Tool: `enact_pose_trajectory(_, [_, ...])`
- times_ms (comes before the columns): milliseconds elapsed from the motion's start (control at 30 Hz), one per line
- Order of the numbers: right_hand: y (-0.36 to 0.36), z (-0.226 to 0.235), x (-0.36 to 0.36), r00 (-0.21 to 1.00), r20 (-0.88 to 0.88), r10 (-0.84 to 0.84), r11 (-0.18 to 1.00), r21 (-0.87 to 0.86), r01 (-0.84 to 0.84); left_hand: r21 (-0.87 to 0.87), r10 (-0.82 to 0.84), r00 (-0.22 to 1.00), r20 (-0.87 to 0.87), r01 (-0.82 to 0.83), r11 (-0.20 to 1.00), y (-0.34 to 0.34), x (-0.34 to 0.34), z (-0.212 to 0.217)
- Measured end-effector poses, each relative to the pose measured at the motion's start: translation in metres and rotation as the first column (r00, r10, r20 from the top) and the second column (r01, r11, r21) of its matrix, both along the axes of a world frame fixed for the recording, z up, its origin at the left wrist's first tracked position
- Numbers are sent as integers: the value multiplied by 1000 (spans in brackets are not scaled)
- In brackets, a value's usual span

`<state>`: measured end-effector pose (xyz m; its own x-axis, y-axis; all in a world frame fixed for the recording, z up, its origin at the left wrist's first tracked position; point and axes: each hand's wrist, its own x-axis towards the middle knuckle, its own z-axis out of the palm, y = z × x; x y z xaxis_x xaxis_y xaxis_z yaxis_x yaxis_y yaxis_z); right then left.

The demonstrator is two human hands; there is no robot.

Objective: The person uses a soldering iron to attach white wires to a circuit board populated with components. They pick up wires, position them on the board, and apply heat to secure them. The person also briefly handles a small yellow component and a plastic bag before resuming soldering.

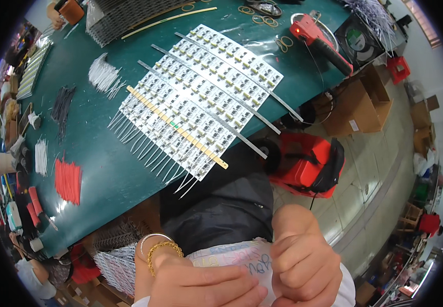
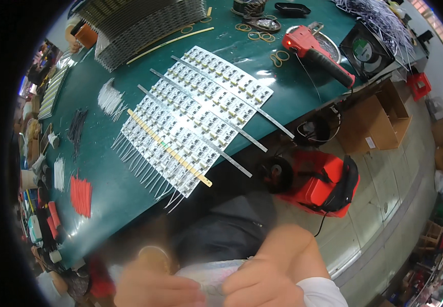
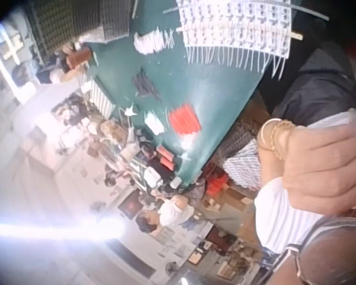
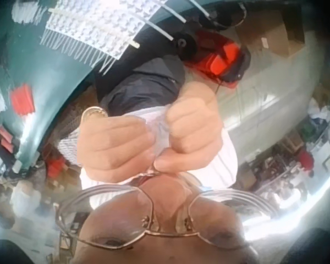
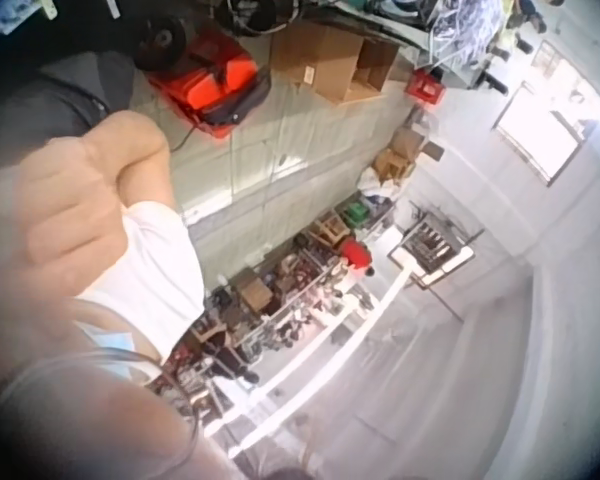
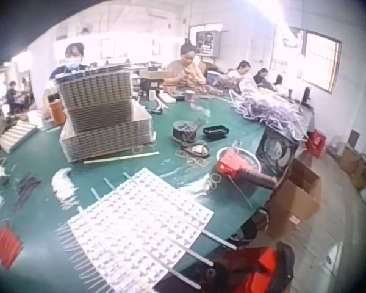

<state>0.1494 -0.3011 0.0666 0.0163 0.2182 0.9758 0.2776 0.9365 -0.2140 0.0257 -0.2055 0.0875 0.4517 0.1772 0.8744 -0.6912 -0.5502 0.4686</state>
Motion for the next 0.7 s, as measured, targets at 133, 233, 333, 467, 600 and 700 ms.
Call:
enact_pose_trajectory(133, [-2,7,6,1000,-4,24,999,-42,-24,1,64,994,85,-64,998,-5,10,1])
enact_pose_trajectory(233, [1,1,-3,998,-67,-13,1000,-6,13,-119,347,854,388,-327,938,-21,32,-16])
enact_pose_trajectory(333, [-8,2,12,998,46,49,995,-88,-45,-110,354,843,405,-340,934,-22,35,-18])
enact_pose_trajectory(467, [-3,-19,1,996,-90,-7,993,115,17,64,110,990,84,-116,991,-2,10,-10])
enact_pose_trajectory(600, [-30,-17,10,928,-281,-244,798,-602,28,140,140,953,-269,-105,985,6,10,-18])
enact_pose_trajectory(700, [-33,-44,21,533,-733,-423,810,-569,-139,174,265,860,-437,-208,962,17,14,-25])
